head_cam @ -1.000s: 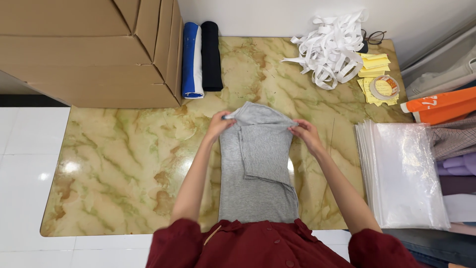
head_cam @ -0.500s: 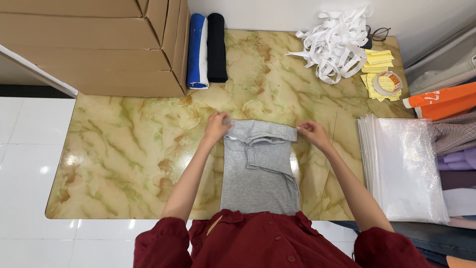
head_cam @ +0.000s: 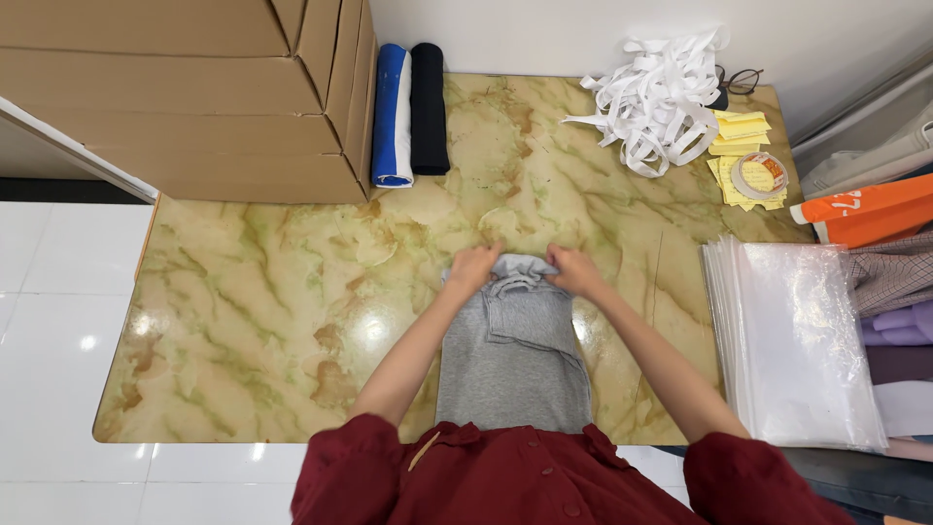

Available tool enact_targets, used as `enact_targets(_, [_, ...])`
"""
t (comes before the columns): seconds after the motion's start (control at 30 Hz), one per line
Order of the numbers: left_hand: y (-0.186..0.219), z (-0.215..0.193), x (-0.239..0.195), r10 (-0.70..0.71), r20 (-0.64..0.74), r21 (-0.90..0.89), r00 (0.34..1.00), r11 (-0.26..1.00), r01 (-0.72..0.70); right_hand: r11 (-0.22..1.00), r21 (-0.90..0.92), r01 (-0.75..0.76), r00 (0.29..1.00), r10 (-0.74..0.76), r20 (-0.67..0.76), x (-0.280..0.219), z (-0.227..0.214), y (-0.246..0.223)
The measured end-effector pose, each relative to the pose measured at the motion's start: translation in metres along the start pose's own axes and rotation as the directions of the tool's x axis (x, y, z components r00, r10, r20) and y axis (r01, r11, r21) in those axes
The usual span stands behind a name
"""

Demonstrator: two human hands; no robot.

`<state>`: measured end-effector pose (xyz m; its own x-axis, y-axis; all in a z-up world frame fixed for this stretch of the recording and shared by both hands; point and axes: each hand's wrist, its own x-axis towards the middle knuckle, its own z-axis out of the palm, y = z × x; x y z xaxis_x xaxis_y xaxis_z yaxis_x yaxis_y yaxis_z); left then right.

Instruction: The person takes several shirts from a clothing rack, including a grey t-shirt, a patterned white shirt, and a plain white shirt. They place each shirt on a marble-patterned table, fold it neatly by hand, and then roll it into a compact bundle before placing it aside.

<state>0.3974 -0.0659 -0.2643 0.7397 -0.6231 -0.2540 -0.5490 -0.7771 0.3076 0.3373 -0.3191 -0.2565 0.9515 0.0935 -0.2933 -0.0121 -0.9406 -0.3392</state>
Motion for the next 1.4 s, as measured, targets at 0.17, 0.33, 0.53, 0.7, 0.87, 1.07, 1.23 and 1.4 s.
enact_targets(0.17, [0.028, 0.023, -0.062, 0.115, -0.477, 0.235, 0.872, 0.972, 0.001, 0.995, -0.093, -0.024, 0.982, 0.006, -0.188, -0.056, 0.024, -0.031])
enact_targets(0.33, [0.004, 0.036, -0.087, 0.27, -0.549, 0.341, 0.791, 0.936, -0.083, 0.993, -0.093, 0.069, 0.959, -0.092, -0.269, -0.083, 0.026, -0.031])
enact_targets(0.53, [-0.007, -0.035, -0.12, 0.11, -0.254, -0.53, 0.961, 0.815, -0.234, 0.645, 0.761, 0.073, 0.997, -0.051, -0.053, -0.082, 0.009, -0.01])
enact_targets(0.7, [-0.029, -0.033, -0.068, 0.172, 0.078, -0.211, 0.982, 0.966, -0.152, 0.919, 0.39, 0.061, 0.993, -0.095, 0.068, -0.049, -0.008, -0.008])
enact_targets(0.87, [-0.035, 0.018, -0.003, 0.162, 0.008, 0.184, 0.987, 0.97, -0.16, 0.99, 0.054, 0.128, 0.984, -0.134, 0.12, -0.034, -0.013, -0.013])
enact_targets(1.07, [-0.029, 0.035, -0.037, 0.208, -0.128, 0.224, 0.97, 0.958, -0.176, 0.946, -0.267, 0.185, 0.981, -0.164, 0.1, -0.044, -0.013, -0.029])
enact_targets(1.23, [-0.035, 0.003, -0.048, 0.131, 0.179, -0.16, 0.975, 0.982, -0.102, 0.899, -0.358, 0.252, 0.965, -0.26, 0.026, -0.047, 0.003, -0.019])
enact_targets(1.4, [-0.027, -0.021, -0.059, 0.041, 0.172, -0.117, 0.984, 0.993, -0.021, 0.81, -0.507, 0.295, 0.89, -0.426, -0.164, -0.058, 0.02, -0.015])
